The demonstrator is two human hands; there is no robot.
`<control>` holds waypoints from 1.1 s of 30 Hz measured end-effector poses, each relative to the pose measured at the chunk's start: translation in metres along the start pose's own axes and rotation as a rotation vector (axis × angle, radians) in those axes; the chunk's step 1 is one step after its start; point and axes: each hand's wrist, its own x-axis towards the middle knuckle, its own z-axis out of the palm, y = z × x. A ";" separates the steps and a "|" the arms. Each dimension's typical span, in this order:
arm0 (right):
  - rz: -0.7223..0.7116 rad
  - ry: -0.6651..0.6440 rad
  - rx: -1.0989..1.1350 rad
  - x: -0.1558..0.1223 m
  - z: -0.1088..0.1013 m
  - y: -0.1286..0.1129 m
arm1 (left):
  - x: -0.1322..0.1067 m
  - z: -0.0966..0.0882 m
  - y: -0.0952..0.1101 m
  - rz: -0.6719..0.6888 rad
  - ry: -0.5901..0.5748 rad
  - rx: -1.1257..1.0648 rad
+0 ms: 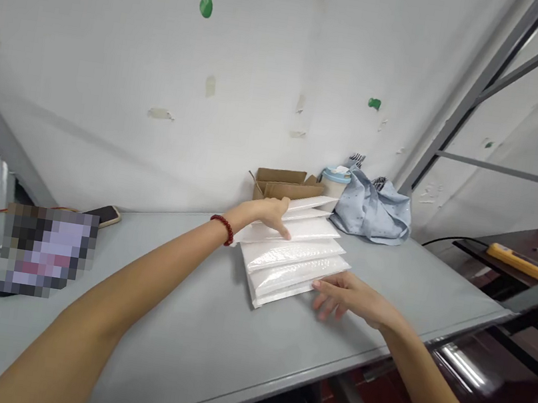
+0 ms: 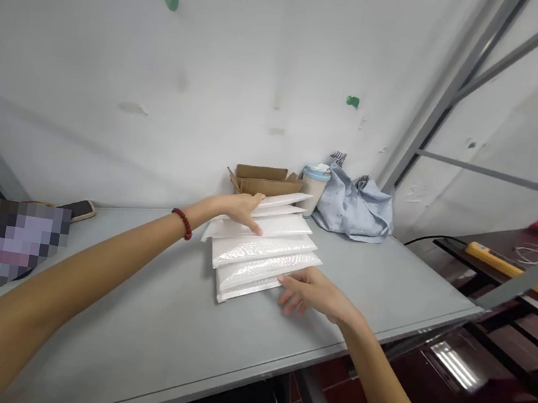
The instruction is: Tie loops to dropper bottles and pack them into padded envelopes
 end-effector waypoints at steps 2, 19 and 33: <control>0.021 0.069 0.123 0.001 0.000 0.006 | 0.009 0.002 -0.007 -0.026 -0.033 -0.023; -0.330 0.370 0.737 0.025 0.045 -0.004 | -0.077 0.023 -0.026 -0.071 0.191 -0.271; -0.429 1.107 0.238 0.032 0.018 -0.007 | -0.082 0.040 -0.035 -0.267 0.420 -0.365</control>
